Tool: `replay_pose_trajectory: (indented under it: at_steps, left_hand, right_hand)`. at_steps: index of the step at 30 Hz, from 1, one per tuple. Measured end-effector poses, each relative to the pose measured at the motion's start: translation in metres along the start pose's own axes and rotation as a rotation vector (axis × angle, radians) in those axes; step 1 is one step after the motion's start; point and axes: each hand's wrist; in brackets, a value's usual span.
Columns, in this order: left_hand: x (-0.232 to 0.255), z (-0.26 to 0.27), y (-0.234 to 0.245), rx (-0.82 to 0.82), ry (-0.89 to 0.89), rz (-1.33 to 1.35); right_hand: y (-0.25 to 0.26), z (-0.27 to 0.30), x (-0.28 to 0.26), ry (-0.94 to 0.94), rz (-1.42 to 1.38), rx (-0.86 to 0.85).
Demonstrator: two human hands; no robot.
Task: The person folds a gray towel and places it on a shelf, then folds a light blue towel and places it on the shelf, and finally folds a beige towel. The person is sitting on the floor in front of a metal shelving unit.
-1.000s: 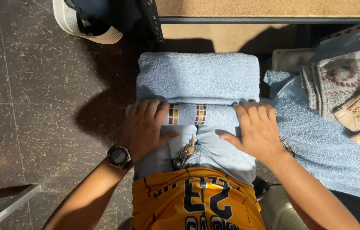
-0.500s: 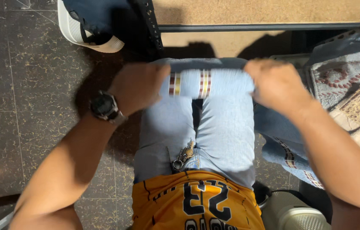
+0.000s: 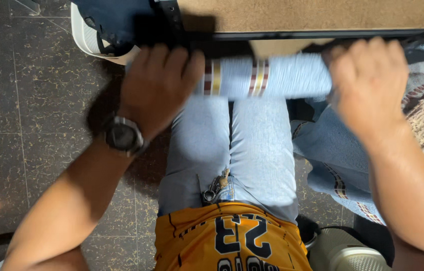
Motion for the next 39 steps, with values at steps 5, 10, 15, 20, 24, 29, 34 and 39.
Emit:
replay_pose_trajectory:
  at_steps: [5, 10, 15, 20, 24, 29, 34, 39]
  left_hand:
    - [0.049, 0.054, 0.022, -0.242, -0.022, 0.257]
    - [0.079, 0.096, 0.002, -0.357, -0.1, 0.344]
    - [0.071, 0.104, -0.014, -0.576, -0.127, 0.429]
    - [0.06, 0.093, -0.015, -0.737, -0.036, 0.782]
    - [0.059, 0.101, -0.018, -0.734, -0.06, 0.789]
    - [0.073, 0.107, -0.027, -0.481, -0.054, 0.506]
    - [0.111, 0.118, -0.021, -0.26, 0.129, 0.504]
    - [0.119, 0.121, -0.019, -0.203, 0.2, 0.531]
  right_hand:
    - [0.05, 0.061, -0.051, 0.049, -0.224, -0.249]
    - [0.028, 0.12, -0.101, -0.033, -0.451, -0.242]
    - [0.041, 0.114, -0.104, -0.045, -0.497, -0.421]
    - [0.057, 0.077, -0.084, -0.026, -0.814, -0.704]
    - [0.043, 0.093, -0.09, 0.011, -0.868, -0.705]
    - [0.029, 0.139, -0.135, -0.168, -0.399, -0.321]
    - [0.048, 0.144, -0.174, -0.365, -0.435, -0.192]
    - [0.076, 0.106, -0.181, -0.47, -0.452, -0.14]
Point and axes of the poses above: each hand's wrist, its own z-axis away from the middle knuckle, its own y-axis out of the back of the hand, x = y × z, and after that the axes turned 11 degrees about z, right-handed
